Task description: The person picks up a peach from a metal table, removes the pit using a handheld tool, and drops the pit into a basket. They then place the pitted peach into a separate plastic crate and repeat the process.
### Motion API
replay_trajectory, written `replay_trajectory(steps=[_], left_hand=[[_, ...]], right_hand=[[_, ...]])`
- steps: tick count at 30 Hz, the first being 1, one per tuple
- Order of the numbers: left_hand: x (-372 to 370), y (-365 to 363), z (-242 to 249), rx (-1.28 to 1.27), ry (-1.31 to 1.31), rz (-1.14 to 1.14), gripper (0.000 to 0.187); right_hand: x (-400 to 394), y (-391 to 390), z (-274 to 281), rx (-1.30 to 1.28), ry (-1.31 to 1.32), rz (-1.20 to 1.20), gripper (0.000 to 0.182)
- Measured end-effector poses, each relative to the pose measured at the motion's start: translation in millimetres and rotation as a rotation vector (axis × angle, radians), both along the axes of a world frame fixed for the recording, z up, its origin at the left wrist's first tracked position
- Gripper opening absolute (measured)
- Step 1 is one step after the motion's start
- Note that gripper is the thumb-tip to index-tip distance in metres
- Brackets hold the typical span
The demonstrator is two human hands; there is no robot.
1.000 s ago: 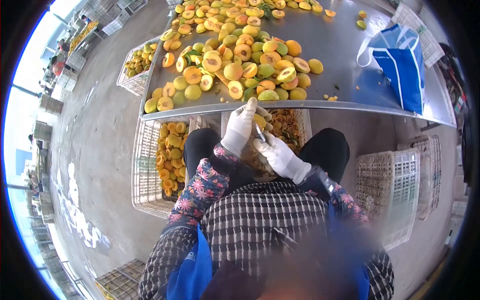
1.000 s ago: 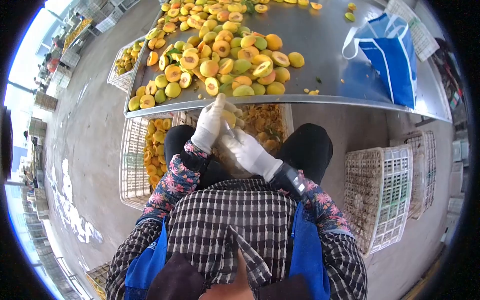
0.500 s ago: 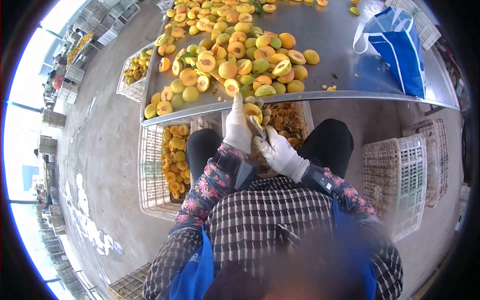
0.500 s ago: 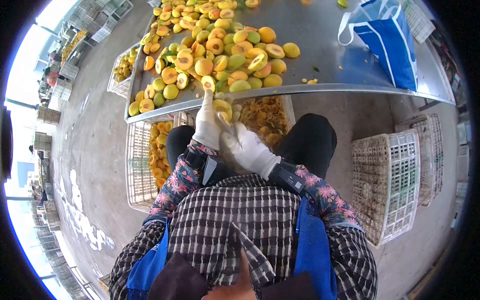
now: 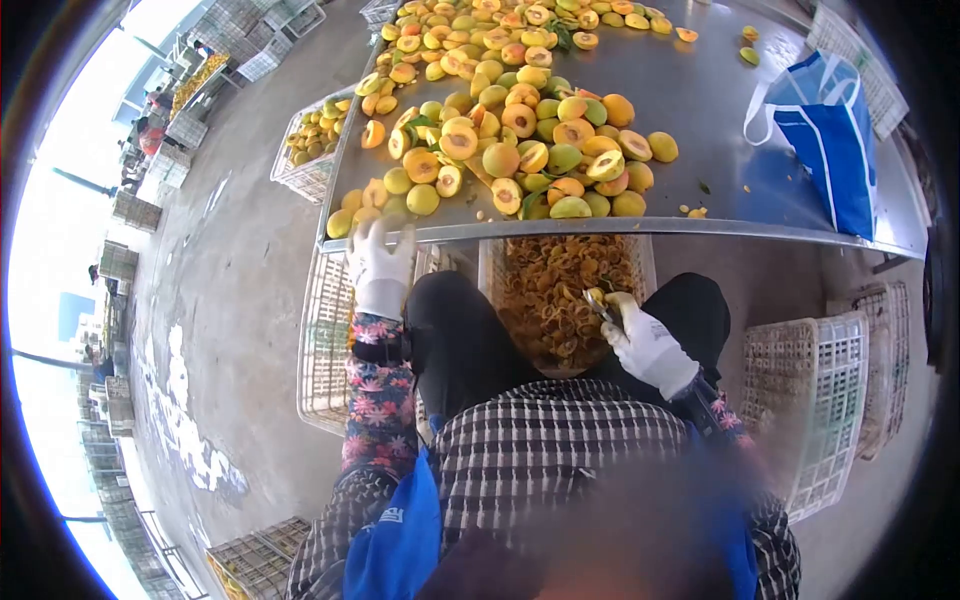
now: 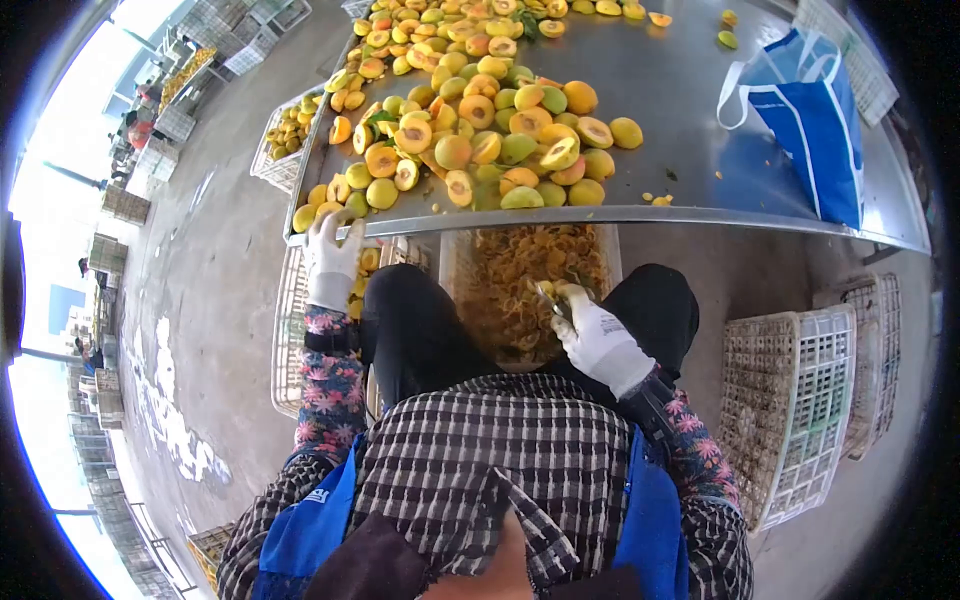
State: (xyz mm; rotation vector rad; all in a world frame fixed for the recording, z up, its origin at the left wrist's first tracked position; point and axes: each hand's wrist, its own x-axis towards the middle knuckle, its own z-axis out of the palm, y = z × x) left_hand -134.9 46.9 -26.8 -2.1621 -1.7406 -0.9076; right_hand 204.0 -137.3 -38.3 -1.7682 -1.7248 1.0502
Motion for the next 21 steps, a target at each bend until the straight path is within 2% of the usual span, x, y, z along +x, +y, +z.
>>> replay_trajectory(steps=[2, 5, 7, 8, 10, 12, 17, 21], left_hand=[[-0.1, 9.2, 5.7, -0.193, -0.267, -0.021, 0.035], [46.7, 26.1, 8.1, -0.477, -0.387, -0.157, 0.035], [81.5, 32.6, 5.1, -0.477, -0.299, -0.301, 0.038], [94.0, 39.8, -4.7, -0.492, -0.186, -0.321, 0.045], [113.3, 43.1, -15.2, -0.583, -0.127, -0.286, 0.051], [118.3, 49.5, -20.6, -0.63, -0.125, -0.273, 0.052], [124.3, 61.4, -16.6, -0.725, -0.154, -0.247, 0.05], [117.9, 60.8, -15.8, -0.732, -0.26, -0.242, 0.051]], right_hand=[[1.9, 1.7, -5.1, 0.067, -0.035, 0.022, 0.041], [1.5, 8.4, -15.8, 0.167, -0.066, 0.09, 0.044], [1.2, 13.2, -13.4, 0.166, -0.118, 0.136, 0.046], [-0.5, 14.8, -9.5, 0.129, -0.166, 0.147, 0.048], [0.5, 15.8, -7.7, 0.119, -0.189, 0.139, 0.05], [-0.3, 15.1, -15.6, 0.178, -0.135, 0.107, 0.051], [-9.1, 19.7, -4.5, 0.053, -0.116, 0.1, 0.049], [-18.2, 32.7, -8.5, 0.203, 0.001, 0.052, 0.042]])
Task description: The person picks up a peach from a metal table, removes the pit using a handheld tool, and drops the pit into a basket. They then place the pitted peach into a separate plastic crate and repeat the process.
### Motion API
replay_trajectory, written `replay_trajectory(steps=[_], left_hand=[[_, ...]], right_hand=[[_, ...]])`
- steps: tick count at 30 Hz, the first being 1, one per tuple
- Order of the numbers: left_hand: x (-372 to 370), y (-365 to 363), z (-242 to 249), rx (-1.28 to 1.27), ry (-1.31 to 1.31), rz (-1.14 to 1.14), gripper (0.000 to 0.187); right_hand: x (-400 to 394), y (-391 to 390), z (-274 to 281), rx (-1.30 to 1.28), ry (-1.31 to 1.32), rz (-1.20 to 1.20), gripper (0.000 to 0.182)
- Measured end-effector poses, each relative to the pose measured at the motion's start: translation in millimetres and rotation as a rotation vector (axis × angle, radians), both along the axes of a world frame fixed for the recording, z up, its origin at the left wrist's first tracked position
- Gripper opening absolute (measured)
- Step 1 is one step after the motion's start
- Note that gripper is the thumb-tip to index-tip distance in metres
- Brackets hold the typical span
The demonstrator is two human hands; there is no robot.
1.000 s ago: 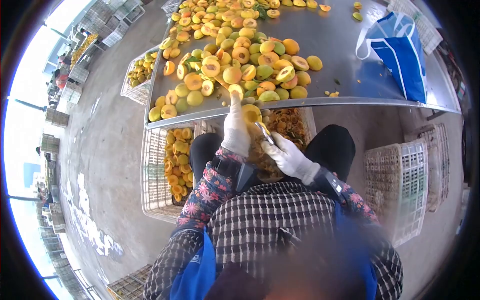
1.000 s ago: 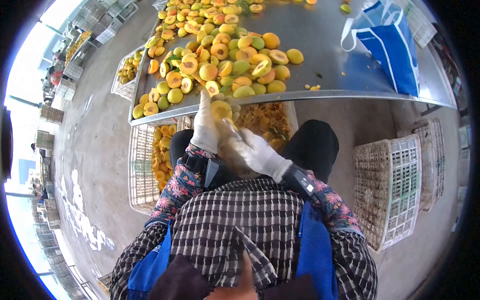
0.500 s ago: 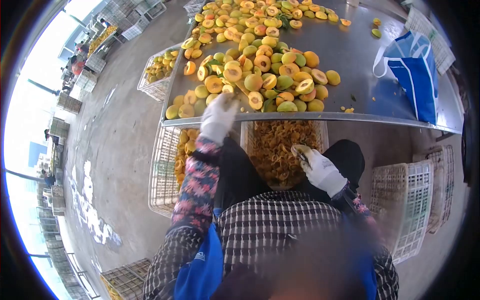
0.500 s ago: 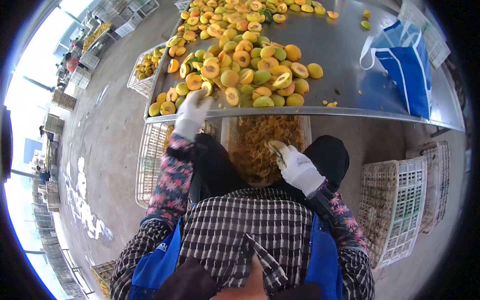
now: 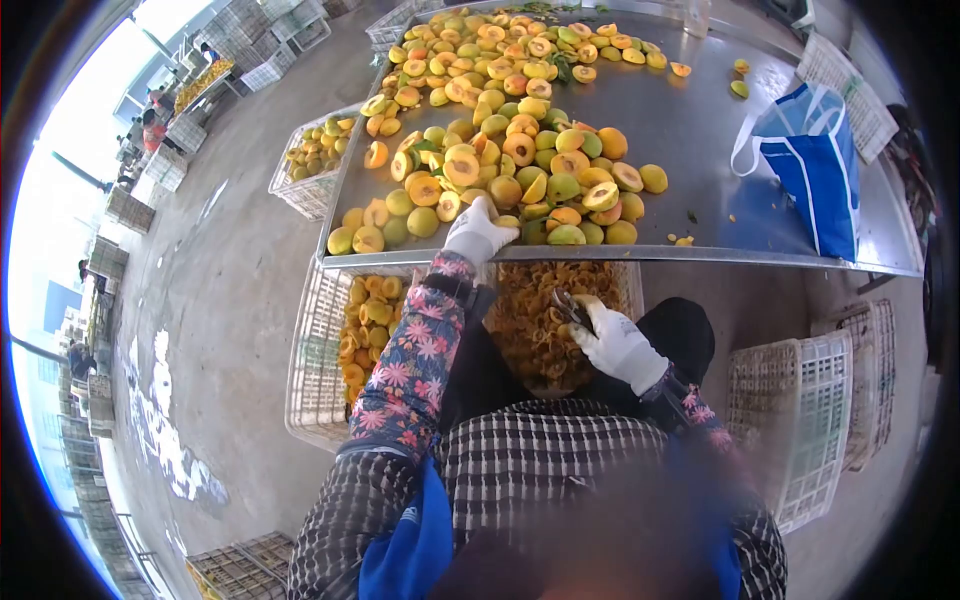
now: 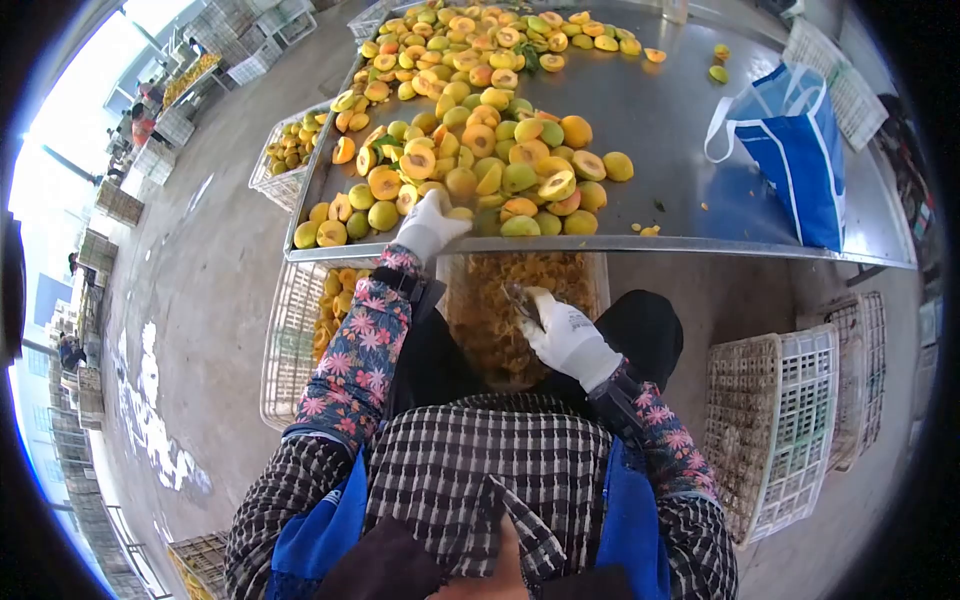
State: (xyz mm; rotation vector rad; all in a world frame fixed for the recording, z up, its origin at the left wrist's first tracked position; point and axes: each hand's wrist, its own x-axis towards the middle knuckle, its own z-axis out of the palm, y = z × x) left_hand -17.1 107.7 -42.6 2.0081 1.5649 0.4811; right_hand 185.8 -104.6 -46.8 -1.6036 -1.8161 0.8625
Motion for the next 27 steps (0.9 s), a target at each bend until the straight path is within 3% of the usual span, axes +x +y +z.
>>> replay_trajectory(steps=[2, 5, 6, 9, 14, 17, 20, 23, 27], left_hand=[[-1.3, -5.1, -1.8, 0.032, -0.068, 0.047, 0.046], [0.2, -4.0, -18.9, -0.152, -1.099, 0.094, 0.038], [-0.9, -24.2, 9.8, -0.383, -1.329, 0.076, 0.031], [7.3, -45.4, 26.2, -0.558, -1.768, 0.027, 0.032], [20.9, -75.1, 43.8, -0.46, -1.855, 0.026, 0.029], [22.3, -83.0, 59.5, -0.499, -1.859, 0.148, 0.029], [22.2, -86.4, 59.9, -0.538, -1.828, 0.173, 0.033], [32.0, -88.7, 51.1, -0.358, -1.776, 0.201, 0.037], [34.7, -94.4, 58.5, -0.385, -1.77, 0.265, 0.036]], right_hand=[[-5.3, 12.6, 8.5, 0.069, 0.078, 0.009, 0.04], [-16.6, 30.0, 35.3, 0.141, 0.157, -0.007, 0.036], [-22.7, 35.6, 43.3, 0.206, 0.232, -0.019, 0.033], [-36.0, 48.9, 64.0, 0.272, 0.202, -0.032, 0.03], [-54.7, 65.8, 58.2, 0.439, 0.049, -0.035, 0.023], [-60.0, 65.3, 55.6, 0.467, 0.021, -0.058, 0.023], [-62.7, 62.9, 59.7, 0.407, 0.08, -0.073, 0.024], [-64.1, 65.2, 49.0, 0.396, 0.05, -0.073, 0.024], [-64.8, 60.2, 46.4, 0.388, -0.066, -0.045, 0.033]])
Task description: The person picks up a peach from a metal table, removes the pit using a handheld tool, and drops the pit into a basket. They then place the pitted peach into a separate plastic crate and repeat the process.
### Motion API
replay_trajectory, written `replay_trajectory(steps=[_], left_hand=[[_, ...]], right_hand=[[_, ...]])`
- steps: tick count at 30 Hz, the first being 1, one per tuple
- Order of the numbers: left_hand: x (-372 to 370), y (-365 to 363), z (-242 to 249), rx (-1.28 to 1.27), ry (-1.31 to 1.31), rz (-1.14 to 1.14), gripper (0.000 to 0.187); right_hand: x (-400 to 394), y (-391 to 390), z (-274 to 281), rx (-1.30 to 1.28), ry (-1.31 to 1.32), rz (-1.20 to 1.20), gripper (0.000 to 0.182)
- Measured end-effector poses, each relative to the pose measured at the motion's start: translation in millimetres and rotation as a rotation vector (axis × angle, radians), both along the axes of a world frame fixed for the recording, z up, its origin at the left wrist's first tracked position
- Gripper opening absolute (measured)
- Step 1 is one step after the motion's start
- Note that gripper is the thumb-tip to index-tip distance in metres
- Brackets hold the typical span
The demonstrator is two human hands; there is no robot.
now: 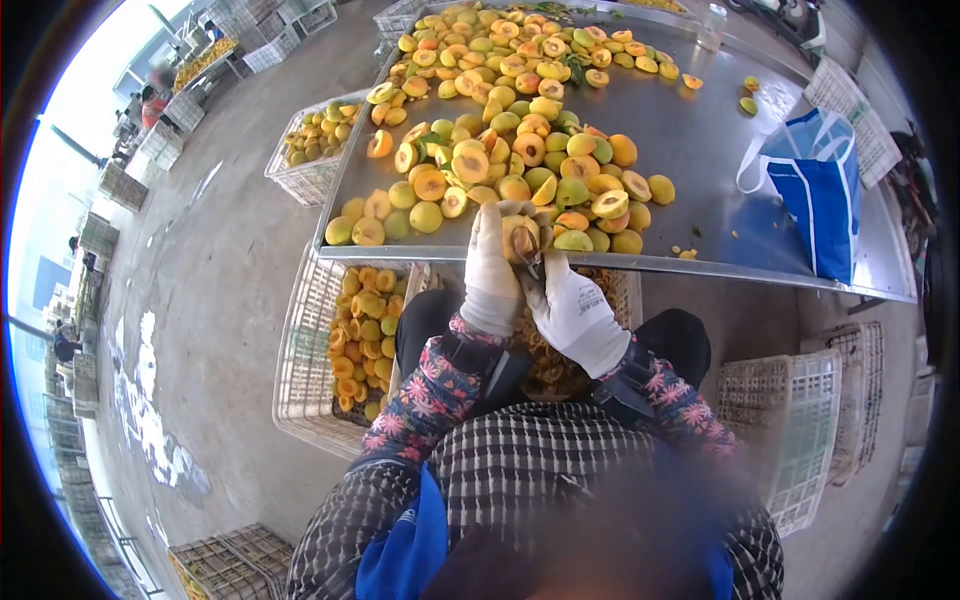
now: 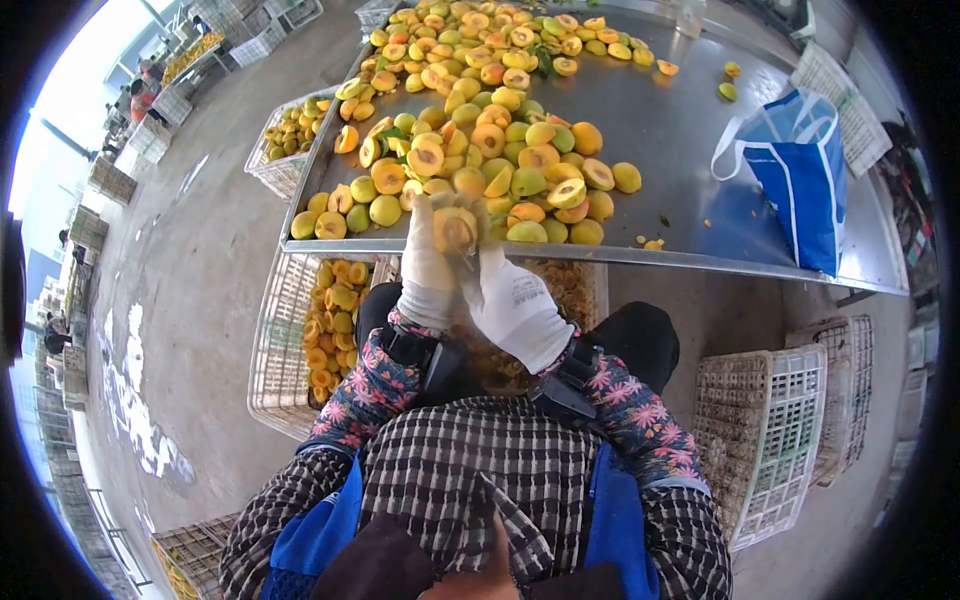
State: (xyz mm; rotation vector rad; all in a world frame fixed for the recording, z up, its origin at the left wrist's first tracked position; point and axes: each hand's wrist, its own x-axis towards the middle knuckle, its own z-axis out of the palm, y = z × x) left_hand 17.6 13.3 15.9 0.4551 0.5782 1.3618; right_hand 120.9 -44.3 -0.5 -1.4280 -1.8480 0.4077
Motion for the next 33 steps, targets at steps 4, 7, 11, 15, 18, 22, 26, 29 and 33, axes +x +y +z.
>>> replay_trajectory(steps=[4, 7, 11, 15, 18, 22, 26, 29, 33], left_hand=[[-13.9, 6.9, -17.7, 0.061, 0.084, -0.154, 0.035], [-25.2, 15.7, -19.4, 0.101, 0.263, -0.308, 0.039], [-20.2, 6.8, -15.1, 0.276, 0.46, -0.19, 0.049], [-16.6, 0.9, -12.4, 0.13, 0.389, -0.13, 0.059], [-24.7, 10.3, -7.2, 0.203, 0.565, -0.326, 0.062], [-22.1, 10.0, -10.1, 0.216, 0.508, -0.344, 0.065], [-8.2, 2.3, -15.6, 0.074, 0.255, -0.257, 0.054], [6.2, -4.3, -14.6, -0.074, 0.157, -0.233, 0.05], [-5.3, 3.5, -30.3, 0.109, 0.456, -0.347, 0.05]], right_hand=[[8.2, -6.3, 4.0, -0.004, -0.152, 0.04, 0.035], [13.6, -9.2, -0.2, -0.089, -0.068, 0.089, 0.036], [12.0, -8.5, -9.2, -0.237, 0.272, 0.212, 0.035], [20.7, -7.7, 2.9, -0.201, 0.117, 0.245, 0.034], [28.5, -6.4, -8.1, -0.185, 0.037, 0.287, 0.033], [20.3, -16.0, -3.4, -0.58, 0.667, 0.374, 0.027], [20.2, -26.3, 4.5, -1.099, 1.381, 0.406, 0.025], [37.7, -27.9, -12.3, -1.209, 1.604, 0.534, 0.031], [57.5, -47.7, -15.3, -1.236, 1.465, 0.466, 0.028]])
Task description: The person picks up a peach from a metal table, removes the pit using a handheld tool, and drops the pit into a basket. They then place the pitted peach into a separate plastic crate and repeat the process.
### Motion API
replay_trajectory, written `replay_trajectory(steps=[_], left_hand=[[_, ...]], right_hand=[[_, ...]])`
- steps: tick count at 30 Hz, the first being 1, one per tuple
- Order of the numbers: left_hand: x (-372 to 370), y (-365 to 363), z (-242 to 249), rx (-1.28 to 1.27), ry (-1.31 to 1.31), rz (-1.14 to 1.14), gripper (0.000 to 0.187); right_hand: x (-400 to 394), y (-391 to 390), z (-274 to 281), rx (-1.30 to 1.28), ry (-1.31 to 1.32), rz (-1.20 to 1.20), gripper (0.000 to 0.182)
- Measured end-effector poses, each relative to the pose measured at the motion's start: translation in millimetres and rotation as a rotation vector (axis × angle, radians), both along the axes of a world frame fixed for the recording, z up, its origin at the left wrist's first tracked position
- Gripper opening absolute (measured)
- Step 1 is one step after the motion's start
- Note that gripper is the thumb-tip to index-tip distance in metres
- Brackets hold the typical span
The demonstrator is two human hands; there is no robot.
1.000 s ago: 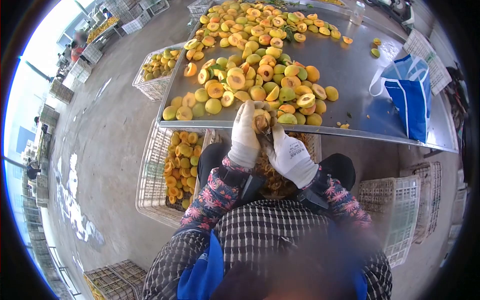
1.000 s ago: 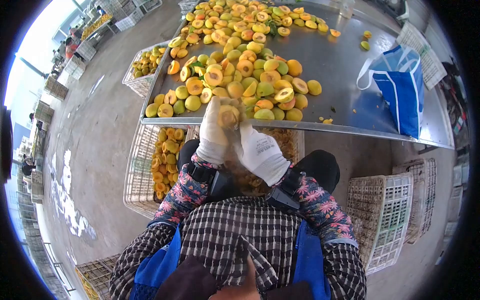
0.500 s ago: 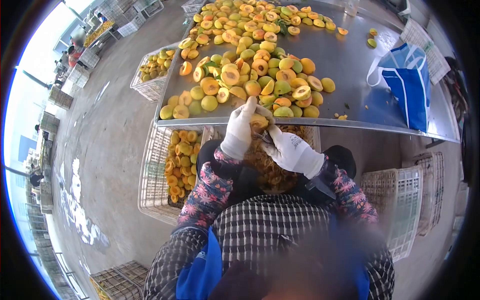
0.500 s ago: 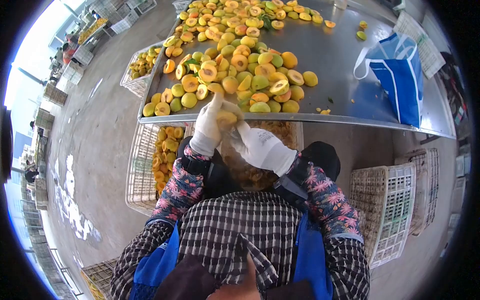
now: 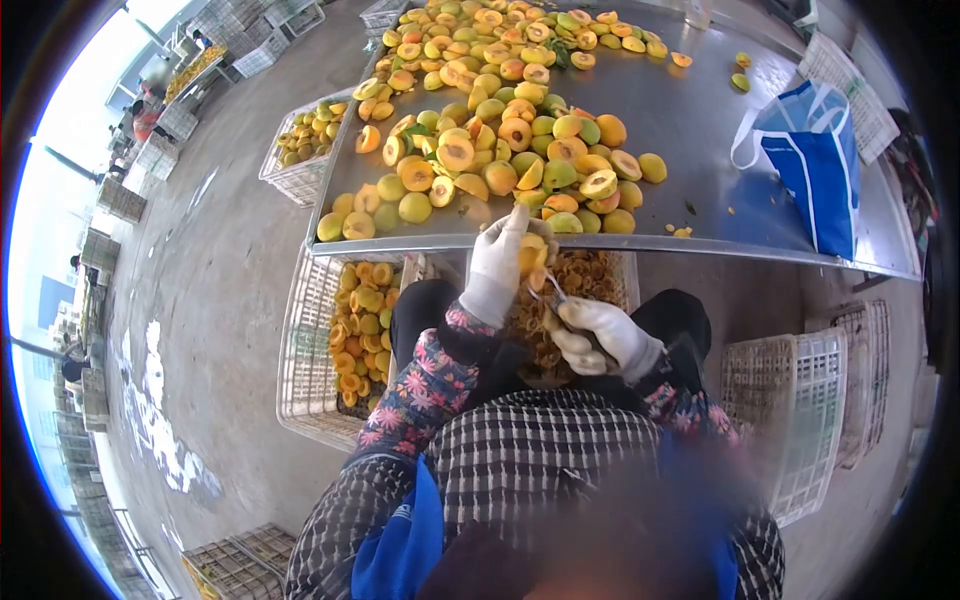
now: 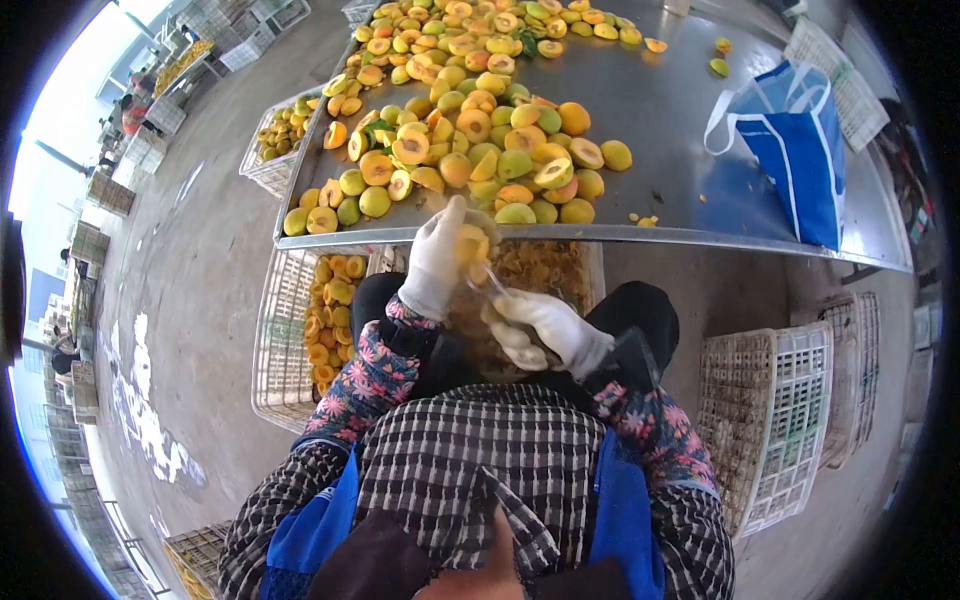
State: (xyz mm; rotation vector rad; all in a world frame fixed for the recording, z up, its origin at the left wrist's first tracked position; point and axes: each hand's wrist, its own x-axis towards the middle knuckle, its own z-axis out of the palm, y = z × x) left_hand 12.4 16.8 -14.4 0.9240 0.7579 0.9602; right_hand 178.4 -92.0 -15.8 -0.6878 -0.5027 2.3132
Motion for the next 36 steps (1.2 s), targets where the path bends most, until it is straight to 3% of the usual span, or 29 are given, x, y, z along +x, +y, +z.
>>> replay_trajectory(steps=[3, 5, 7, 10, 13, 16, 23, 24, 27, 28, 31, 36], left_hand=[[-28.9, -1.1, 15.4, 0.343, 0.56, 0.15, 0.04], [-76.2, 14.1, 27.9, 0.628, 1.387, 0.05, 0.035], [-115.4, 28.1, 22.8, 0.611, 1.651, 0.266, 0.035], [-124.6, 48.9, 29.0, 0.831, 1.538, 0.333, 0.033], [-96.7, 93.0, -5.0, 1.167, 1.18, 0.099, 0.035], [-61.7, 107.6, -15.9, 1.312, 1.412, 0.008, 0.04], [-42.4, 106.8, -6.7, 0.91, 1.724, -0.125, 0.038], [-42.9, 104.8, -0.6, 0.831, 1.688, -0.11, 0.044], [-60.3, 122.3, -46.3, 0.492, 1.07, 0.141, 0.041], [-61.9, 110.3, -31.5, 0.122, 0.41, 0.074, 0.039], [-50.5, 62.1, 5.7, -0.306, -0.437, 0.052, 0.04], [-25.0, 16.6, 31.2, -0.314, -0.608, -0.013, 0.05]], right_hand=[[17.3, -11.1, -8.4, 0.345, -0.72, 0.193, 0.029], [26.0, -25.4, -21.2, 0.956, -1.417, 0.291, 0.035], [25.3, -30.1, -14.2, 0.854, -1.463, 0.354, 0.042], [26.7, -25.3, -17.0, 0.902, -1.449, 0.309, 0.047], [21.4, -15.3, -24.4, 0.971, -1.436, 0.234, 0.046], [15.1, -5.6, -14.0, 0.916, -1.436, 0.295, 0.045], [14.5, -6.0, -17.2, 0.884, -1.396, 0.321, 0.042], [14.5, -5.6, -19.0, 0.87, -1.405, 0.308, 0.04], [14.1, -3.9, -12.4, 0.929, -1.362, 0.135, 0.04], [11.2, -2.6, -9.2, 0.942, -1.312, 0.028, 0.04], [-3.6, 10.6, 3.8, 1.011, -1.167, -0.302, 0.038], [-26.8, 34.5, 47.7, 1.143, -1.172, -0.467, 0.036]])
